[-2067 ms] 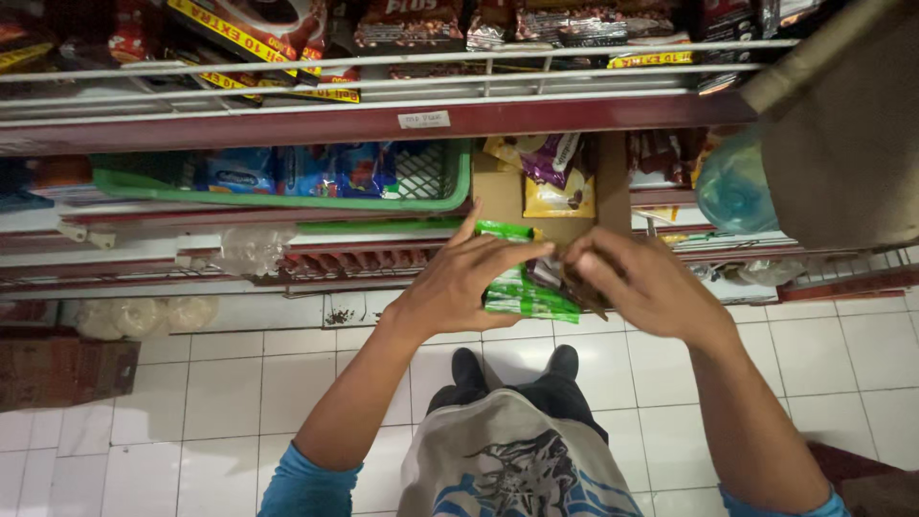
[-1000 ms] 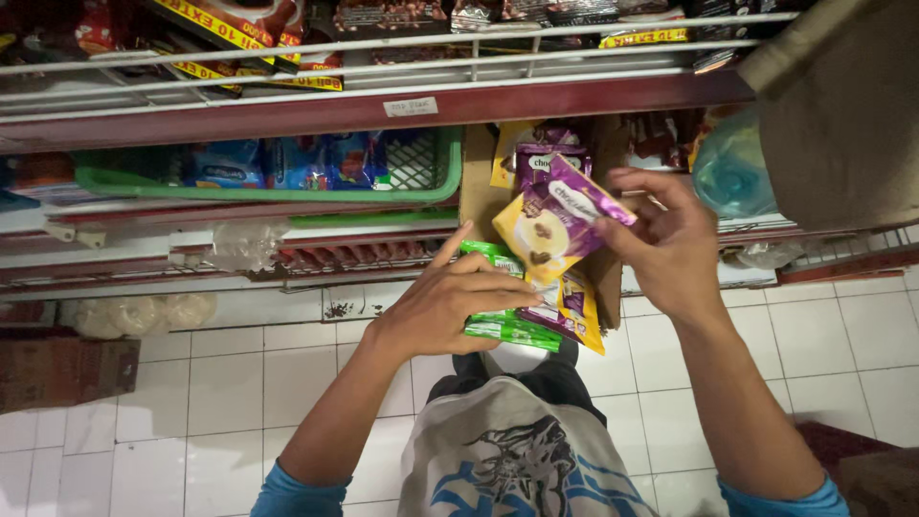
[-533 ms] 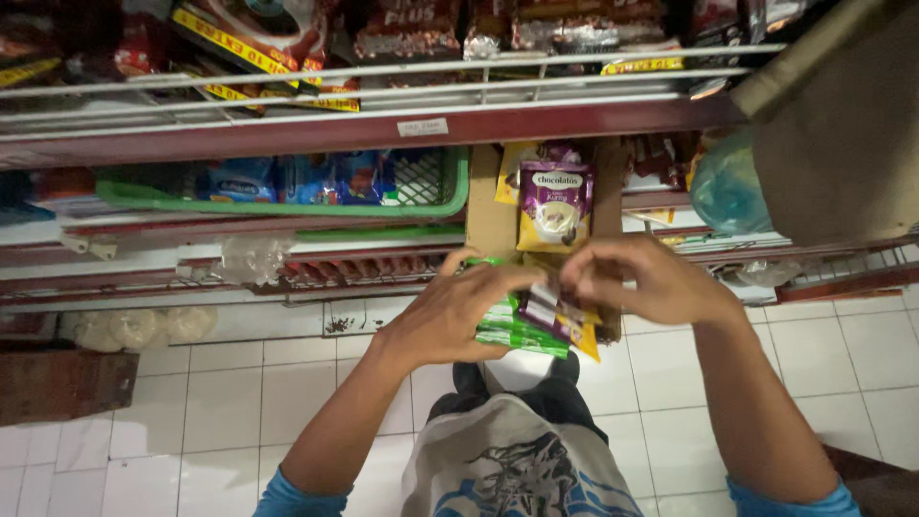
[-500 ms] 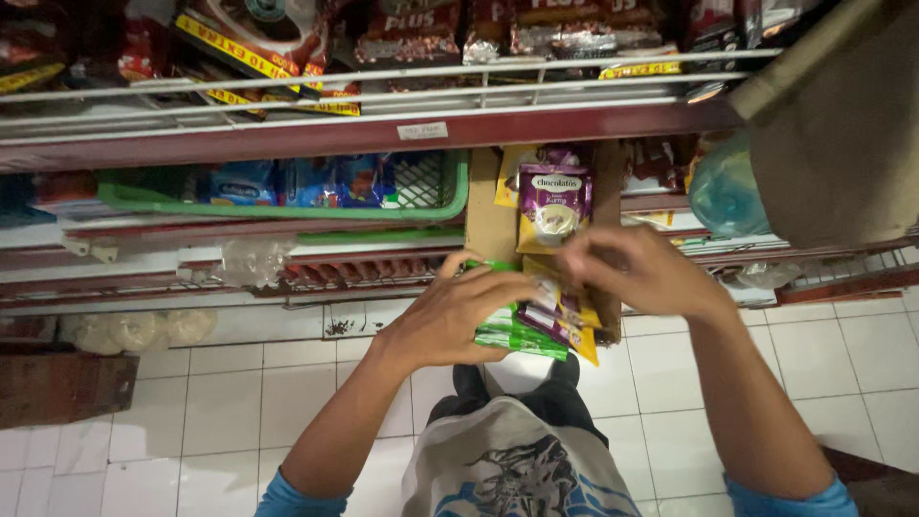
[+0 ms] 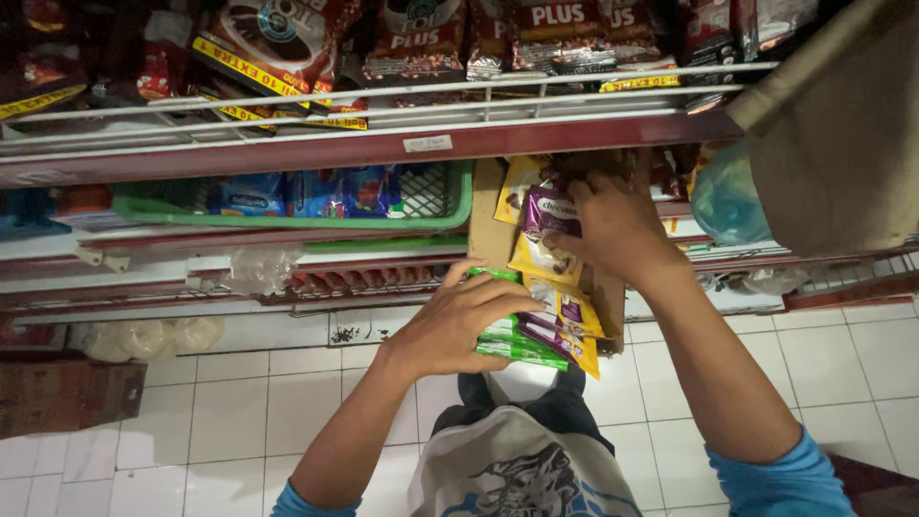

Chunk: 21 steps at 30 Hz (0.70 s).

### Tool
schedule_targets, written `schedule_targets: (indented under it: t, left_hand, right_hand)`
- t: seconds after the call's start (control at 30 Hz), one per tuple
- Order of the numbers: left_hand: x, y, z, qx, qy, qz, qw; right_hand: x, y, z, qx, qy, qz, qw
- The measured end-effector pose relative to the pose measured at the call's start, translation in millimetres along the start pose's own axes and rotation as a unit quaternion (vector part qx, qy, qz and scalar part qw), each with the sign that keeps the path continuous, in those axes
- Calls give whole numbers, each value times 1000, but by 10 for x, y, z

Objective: The person picks up snack packages from a shelf, scans them with a barcode scanner, and places them into a cardboard box. They then wipe the shelf with a cloth and arrange other snack packages on the shelf.

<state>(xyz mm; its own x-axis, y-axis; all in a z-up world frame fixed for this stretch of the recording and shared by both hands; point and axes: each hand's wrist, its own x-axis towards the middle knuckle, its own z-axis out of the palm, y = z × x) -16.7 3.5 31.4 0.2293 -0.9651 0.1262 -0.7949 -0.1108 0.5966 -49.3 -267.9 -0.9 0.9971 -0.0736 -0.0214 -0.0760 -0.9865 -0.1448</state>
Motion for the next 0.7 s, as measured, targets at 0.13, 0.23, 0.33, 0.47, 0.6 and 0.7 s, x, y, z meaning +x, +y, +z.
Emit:
schedule_targets:
  t: [0.13, 0.23, 0.33, 0.47, 0.6, 0.7]
  left_hand:
    - [7, -5, 11, 5, 2, 9, 1000]
    - [7, -12, -5, -18, 5, -3, 1000]
    - [-27, 0, 15, -35, 1, -12, 999]
    - [6, -53, 43, 7, 0, 14, 1000]
    - [4, -90, 83, -2, 8, 5, 1000]
    - [4, -50, 88, -16, 15, -28, 999]
  right_hand:
    - [43, 48, -16, 45, 74, -61, 994]
    - [76, 37, -70, 96, 0, -12, 995]
    - [-10, 8, -123, 70, 87, -50, 992]
    - [-272, 8, -184, 105, 245, -148, 952]
    - [-619, 7, -246, 156, 230, -178, 944]
    - [-791, -8, -292, 293, 114, -146, 938]
